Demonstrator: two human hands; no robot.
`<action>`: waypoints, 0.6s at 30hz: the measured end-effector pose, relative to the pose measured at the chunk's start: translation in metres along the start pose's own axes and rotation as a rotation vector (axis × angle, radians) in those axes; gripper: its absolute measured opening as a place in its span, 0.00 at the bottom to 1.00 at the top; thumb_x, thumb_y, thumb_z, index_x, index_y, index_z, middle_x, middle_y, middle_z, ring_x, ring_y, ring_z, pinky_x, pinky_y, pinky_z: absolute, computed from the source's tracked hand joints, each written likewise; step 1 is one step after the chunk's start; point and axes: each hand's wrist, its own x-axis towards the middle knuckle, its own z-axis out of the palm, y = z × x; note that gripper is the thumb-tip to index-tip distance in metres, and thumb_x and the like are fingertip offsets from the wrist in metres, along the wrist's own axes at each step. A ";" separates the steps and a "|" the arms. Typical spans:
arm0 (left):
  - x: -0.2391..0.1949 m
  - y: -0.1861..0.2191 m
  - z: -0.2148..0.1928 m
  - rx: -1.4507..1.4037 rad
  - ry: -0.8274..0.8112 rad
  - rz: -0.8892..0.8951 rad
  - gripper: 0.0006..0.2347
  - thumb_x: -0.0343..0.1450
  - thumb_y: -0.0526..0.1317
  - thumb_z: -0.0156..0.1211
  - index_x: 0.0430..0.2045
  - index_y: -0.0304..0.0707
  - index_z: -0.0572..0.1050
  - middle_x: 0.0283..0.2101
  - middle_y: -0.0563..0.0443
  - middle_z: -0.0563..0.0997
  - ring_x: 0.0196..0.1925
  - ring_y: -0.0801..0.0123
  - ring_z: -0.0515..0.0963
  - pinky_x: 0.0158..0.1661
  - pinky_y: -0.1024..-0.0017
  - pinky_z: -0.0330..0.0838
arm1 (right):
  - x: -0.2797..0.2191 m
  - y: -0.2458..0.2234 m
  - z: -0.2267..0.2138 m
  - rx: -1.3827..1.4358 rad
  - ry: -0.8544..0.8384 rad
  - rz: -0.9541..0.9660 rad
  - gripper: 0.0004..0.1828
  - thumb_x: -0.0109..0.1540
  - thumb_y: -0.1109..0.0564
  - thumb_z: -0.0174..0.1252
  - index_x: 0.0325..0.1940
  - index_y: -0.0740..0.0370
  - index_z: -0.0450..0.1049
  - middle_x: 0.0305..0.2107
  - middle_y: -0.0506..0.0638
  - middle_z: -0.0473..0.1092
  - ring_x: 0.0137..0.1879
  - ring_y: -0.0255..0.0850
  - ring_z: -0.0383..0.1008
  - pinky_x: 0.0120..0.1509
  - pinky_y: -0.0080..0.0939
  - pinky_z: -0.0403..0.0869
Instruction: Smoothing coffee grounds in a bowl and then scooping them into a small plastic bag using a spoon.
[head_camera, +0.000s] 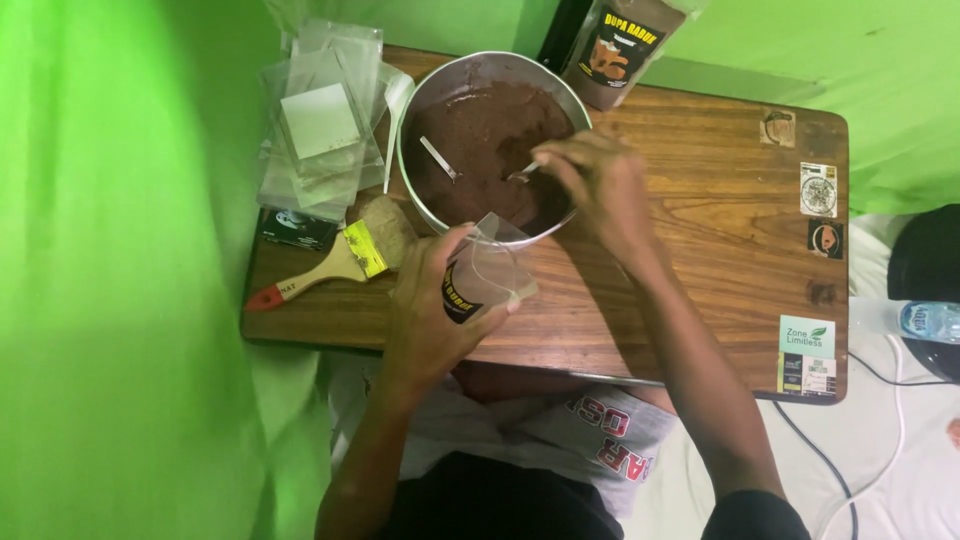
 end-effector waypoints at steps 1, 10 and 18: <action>-0.001 -0.007 0.004 -0.002 0.000 -0.002 0.33 0.60 0.52 0.77 0.58 0.38 0.72 0.46 0.43 0.77 0.50 0.51 0.80 0.53 0.59 0.76 | -0.001 0.002 -0.009 -0.001 -0.003 0.001 0.04 0.68 0.55 0.65 0.45 0.50 0.85 0.33 0.48 0.78 0.42 0.49 0.78 0.52 0.44 0.73; -0.002 -0.024 0.020 0.198 0.044 0.127 0.37 0.57 0.49 0.81 0.60 0.36 0.71 0.46 0.37 0.75 0.48 0.45 0.79 0.51 0.52 0.76 | -0.010 -0.003 -0.019 -0.068 -0.096 0.208 0.04 0.64 0.59 0.65 0.42 0.59 0.84 0.34 0.56 0.80 0.42 0.58 0.79 0.46 0.53 0.75; 0.003 -0.026 0.011 0.146 0.045 0.126 0.37 0.59 0.53 0.79 0.60 0.34 0.71 0.46 0.39 0.74 0.46 0.48 0.78 0.52 0.55 0.74 | -0.017 0.010 -0.019 -0.031 -0.061 0.090 0.06 0.67 0.59 0.64 0.36 0.59 0.83 0.30 0.54 0.77 0.41 0.54 0.78 0.53 0.51 0.72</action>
